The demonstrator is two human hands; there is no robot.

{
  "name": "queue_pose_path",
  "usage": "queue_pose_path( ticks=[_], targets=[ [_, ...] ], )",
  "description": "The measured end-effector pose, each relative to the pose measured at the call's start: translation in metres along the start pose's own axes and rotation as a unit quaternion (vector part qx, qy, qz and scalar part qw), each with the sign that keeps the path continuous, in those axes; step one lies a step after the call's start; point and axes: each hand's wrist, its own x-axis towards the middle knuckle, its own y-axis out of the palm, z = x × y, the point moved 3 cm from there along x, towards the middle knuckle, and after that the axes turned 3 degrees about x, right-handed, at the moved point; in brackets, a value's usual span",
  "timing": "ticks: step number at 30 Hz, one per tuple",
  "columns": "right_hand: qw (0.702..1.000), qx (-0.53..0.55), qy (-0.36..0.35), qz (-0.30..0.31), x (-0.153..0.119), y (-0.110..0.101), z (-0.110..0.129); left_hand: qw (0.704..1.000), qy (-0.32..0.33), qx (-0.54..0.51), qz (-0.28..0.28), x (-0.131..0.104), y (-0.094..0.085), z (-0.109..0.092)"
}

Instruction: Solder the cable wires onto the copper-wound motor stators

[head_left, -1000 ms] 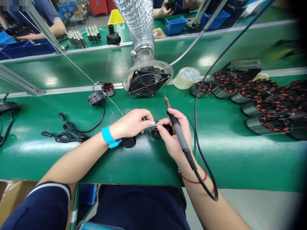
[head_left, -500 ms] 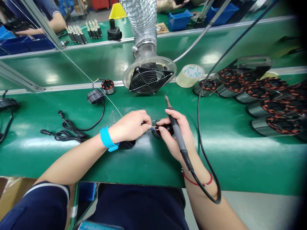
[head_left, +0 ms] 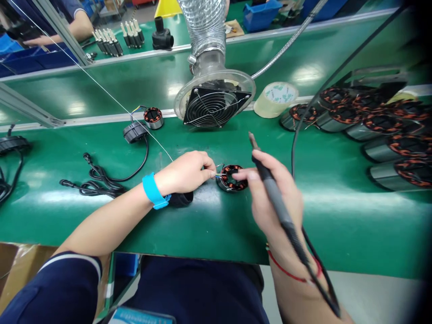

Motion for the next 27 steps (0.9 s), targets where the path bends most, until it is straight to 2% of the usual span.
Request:
queue_pose_path(
  ticks=[2,7,9,16,27],
  targets=[
    [1.0,0.003,-0.001,-0.023,-0.012,-0.01,0.007,1.0,-0.004,0.009,0.002,0.0,0.0,0.0],
    [0.987,-0.023,-0.115,-0.109,-0.046,-0.021,0.009,1.0,-0.012,0.021,0.01,0.002,0.001,-0.001],
    [0.981,-0.034,-0.135,-0.132,-0.055,-0.021,0.005,1.0,-0.012,0.02,0.012,0.003,0.0,-0.002],
    [0.989,-0.028,-0.088,-0.114,-0.064,-0.022,-0.007,1.0,-0.008,0.016,0.009,0.003,0.0,-0.002],
    [0.991,0.008,-0.067,-0.111,-0.066,-0.019,-0.009,1.0,-0.007,-0.006,0.01,0.003,-0.002,-0.003]
  ],
)
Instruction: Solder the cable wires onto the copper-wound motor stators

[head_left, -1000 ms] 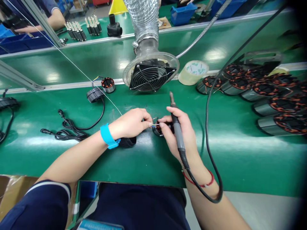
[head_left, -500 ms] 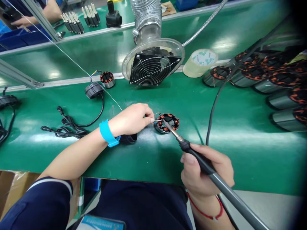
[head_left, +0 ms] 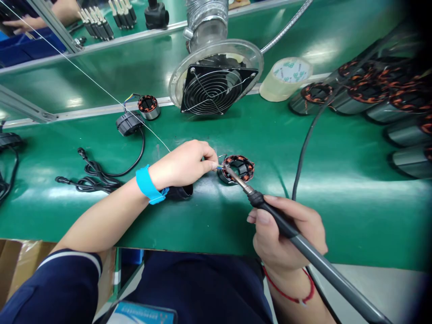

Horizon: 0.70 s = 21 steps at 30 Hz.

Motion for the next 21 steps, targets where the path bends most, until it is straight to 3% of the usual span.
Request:
queue_pose_path(
  ticks=[13,21],
  targets=[
    [1.0,-0.01,-0.005,-0.004,0.0008,0.0003,0.0016,1.0,0.014,0.002,-0.011,0.0018,0.0007,0.0026],
    [0.998,0.029,-0.055,-0.013,0.0074,0.0022,0.0013,0.999,0.031,0.012,-0.02,0.002,0.0009,0.0041]
  ],
)
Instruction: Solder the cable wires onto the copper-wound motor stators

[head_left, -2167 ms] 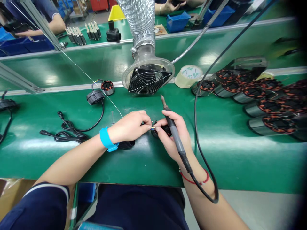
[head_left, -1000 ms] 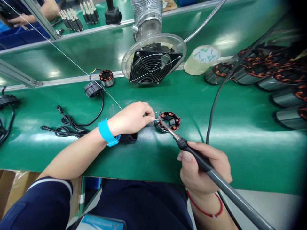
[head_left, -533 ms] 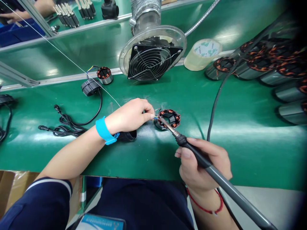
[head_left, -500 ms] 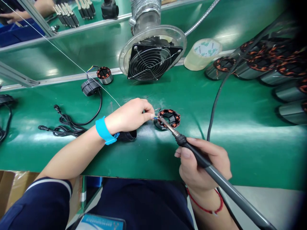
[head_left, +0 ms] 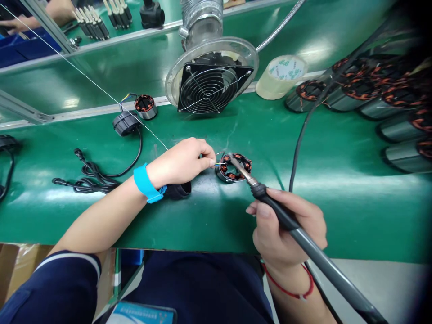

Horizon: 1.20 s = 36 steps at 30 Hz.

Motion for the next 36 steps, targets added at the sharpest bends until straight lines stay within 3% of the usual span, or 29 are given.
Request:
queue_pose_path(
  ticks=[6,10,14,27,36],
  targets=[
    [0.993,0.019,0.093,0.073,0.027,0.01,0.004,1.0,0.001,0.002,0.0,0.0,-0.001,0.0],
    [0.988,-0.016,0.098,0.115,0.05,0.022,0.007,1.0,0.004,0.003,0.0,0.0,-0.001,0.0],
    [0.98,-0.038,0.09,0.174,0.05,0.035,-0.002,1.0,0.008,0.005,-0.003,0.0,-0.001,0.0],
    [0.989,-0.046,0.058,0.131,0.035,0.045,-0.011,1.0,0.0,-0.012,0.001,-0.001,0.0,-0.001],
    [0.988,-0.1,-0.024,0.114,0.036,0.053,0.001,0.999,0.024,-0.03,-0.011,-0.006,-0.002,-0.002]
  ],
)
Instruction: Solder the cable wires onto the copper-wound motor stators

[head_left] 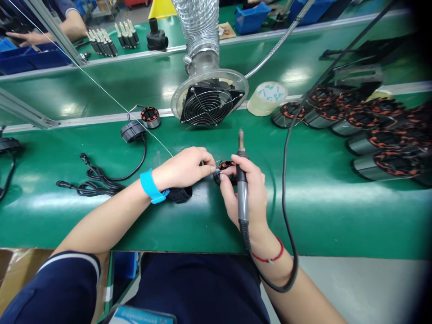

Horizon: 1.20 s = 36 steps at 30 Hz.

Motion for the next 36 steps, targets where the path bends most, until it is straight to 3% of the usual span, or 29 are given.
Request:
queue_pose_path(
  ticks=[5,14,18,23,26,33,36],
  targets=[
    [0.998,0.056,0.015,-0.007,-0.001,0.002,-0.004,0.999,-0.016,-0.005,-0.05,-0.006,0.001,-0.003],
    [0.98,0.188,0.053,-0.031,0.005,0.004,-0.006,0.995,0.078,0.021,-0.06,-0.013,0.002,-0.011],
    [0.982,0.181,0.06,-0.009,0.005,0.001,-0.01,0.995,0.062,0.058,-0.053,-0.015,0.005,-0.012],
    [0.987,0.106,0.046,0.108,0.0,-0.02,-0.018,0.994,0.01,0.08,-0.074,-0.013,0.01,-0.008],
    [0.987,0.078,0.008,0.143,0.003,-0.026,-0.017,0.994,0.0,0.084,-0.071,-0.011,0.011,-0.007],
    [0.993,0.072,0.037,0.09,0.023,-0.002,-0.02,0.994,-0.031,0.061,-0.08,-0.005,0.002,-0.002],
    [0.994,0.052,0.023,0.088,0.02,-0.002,-0.017,0.995,-0.03,0.047,-0.083,-0.005,0.001,0.0]
  ],
)
